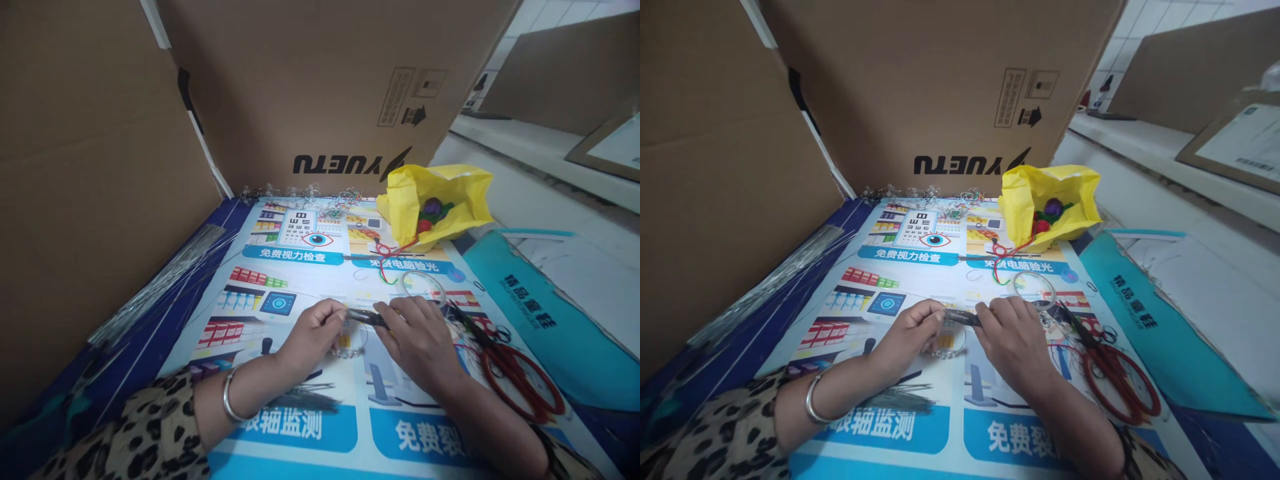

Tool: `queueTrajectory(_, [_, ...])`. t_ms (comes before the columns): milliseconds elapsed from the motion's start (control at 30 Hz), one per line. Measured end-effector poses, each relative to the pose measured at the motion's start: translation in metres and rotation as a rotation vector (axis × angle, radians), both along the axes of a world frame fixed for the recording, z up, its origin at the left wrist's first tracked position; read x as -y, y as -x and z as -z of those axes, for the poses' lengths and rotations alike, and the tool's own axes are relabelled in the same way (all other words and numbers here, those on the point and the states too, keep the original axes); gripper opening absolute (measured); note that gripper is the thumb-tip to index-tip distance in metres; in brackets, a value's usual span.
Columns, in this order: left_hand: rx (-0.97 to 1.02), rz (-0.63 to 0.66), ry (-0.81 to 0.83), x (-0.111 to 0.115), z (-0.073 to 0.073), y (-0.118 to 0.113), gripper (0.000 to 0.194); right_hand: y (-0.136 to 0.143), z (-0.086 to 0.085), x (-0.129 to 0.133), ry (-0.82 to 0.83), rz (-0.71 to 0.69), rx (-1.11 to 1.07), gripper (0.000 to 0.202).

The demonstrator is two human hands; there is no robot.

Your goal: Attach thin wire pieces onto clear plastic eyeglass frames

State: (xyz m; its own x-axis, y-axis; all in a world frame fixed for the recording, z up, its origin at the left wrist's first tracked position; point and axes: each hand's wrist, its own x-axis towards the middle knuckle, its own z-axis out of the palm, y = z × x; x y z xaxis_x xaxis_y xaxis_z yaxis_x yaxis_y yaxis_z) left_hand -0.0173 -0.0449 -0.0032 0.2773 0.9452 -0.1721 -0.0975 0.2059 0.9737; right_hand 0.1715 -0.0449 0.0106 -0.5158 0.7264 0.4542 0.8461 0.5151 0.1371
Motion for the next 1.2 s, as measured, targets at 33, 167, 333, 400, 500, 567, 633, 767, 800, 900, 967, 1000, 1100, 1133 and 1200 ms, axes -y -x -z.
queueTrajectory(33, [-0.011, 0.004, -0.01, 0.0, 0.001, 0.001, 0.021, -0.001, 0.0, 0.0, -0.006, -0.007, 0.003, 0.017])
queueTrajectory(167, [-0.063, 0.034, -0.061, 0.0, 0.002, 0.003, 0.021, -0.003, 0.001, -0.002, -0.014, -0.028, 0.006, 0.017])
queueTrajectory(333, [-0.124, 0.071, -0.074, -0.001, -0.004, 0.005, 0.019, -0.002, 0.0, -0.002, 0.001, -0.041, 0.015, 0.016])
queueTrajectory(400, [-0.134, 0.076, -0.078, -0.002, -0.006, 0.005, 0.018, -0.001, -0.001, -0.002, 0.016, -0.04, 0.021, 0.016])
queueTrajectory(500, [-0.133, 0.08, -0.08, -0.002, -0.008, 0.005, 0.018, -0.001, 0.0, -0.001, 0.036, -0.03, 0.037, 0.015])
queueTrajectory(567, [-0.135, 0.079, -0.081, -0.002, -0.008, 0.005, 0.019, -0.001, 0.0, -0.001, 0.045, -0.025, 0.04, 0.014])
queueTrajectory(633, [-0.138, 0.076, -0.083, -0.002, -0.008, 0.005, 0.019, 0.0, -0.001, 0.0, 0.047, -0.023, 0.038, 0.014])
queueTrajectory(767, [-0.144, 0.071, -0.085, -0.002, -0.008, 0.005, 0.018, 0.0, -0.001, 0.001, 0.05, -0.013, 0.043, 0.015])
queueTrajectory(800, [-0.146, 0.072, -0.083, -0.002, -0.008, 0.005, 0.017, 0.001, 0.0, 0.002, 0.05, -0.014, 0.042, 0.016])
queueTrajectory(900, [-0.152, 0.07, -0.077, -0.002, -0.006, 0.005, 0.016, 0.0, 0.003, 0.002, 0.057, -0.013, 0.036, 0.017])
queueTrajectory(967, [-0.146, 0.066, -0.068, -0.002, -0.005, 0.005, 0.016, 0.0, 0.006, 0.0, 0.077, -0.018, 0.013, 0.016])
queueTrajectory(1000, [-0.14, 0.063, -0.061, -0.002, -0.004, 0.005, 0.017, 0.0, 0.008, -0.001, 0.093, -0.025, -0.005, 0.016])
queueTrajectory(1100, [-0.136, 0.039, -0.063, -0.002, -0.004, 0.005, 0.021, -0.002, 0.012, -0.004, 0.148, -0.054, -0.055, 0.017])
queueTrajectory(1133, [-0.145, 0.025, -0.075, -0.002, -0.004, 0.005, 0.021, -0.002, 0.013, -0.005, 0.159, -0.057, -0.063, 0.018])
queueTrajectory(1200, [-0.171, -0.001, -0.113, -0.003, -0.005, 0.005, 0.02, -0.003, 0.013, -0.006, 0.163, -0.055, -0.071, 0.019])
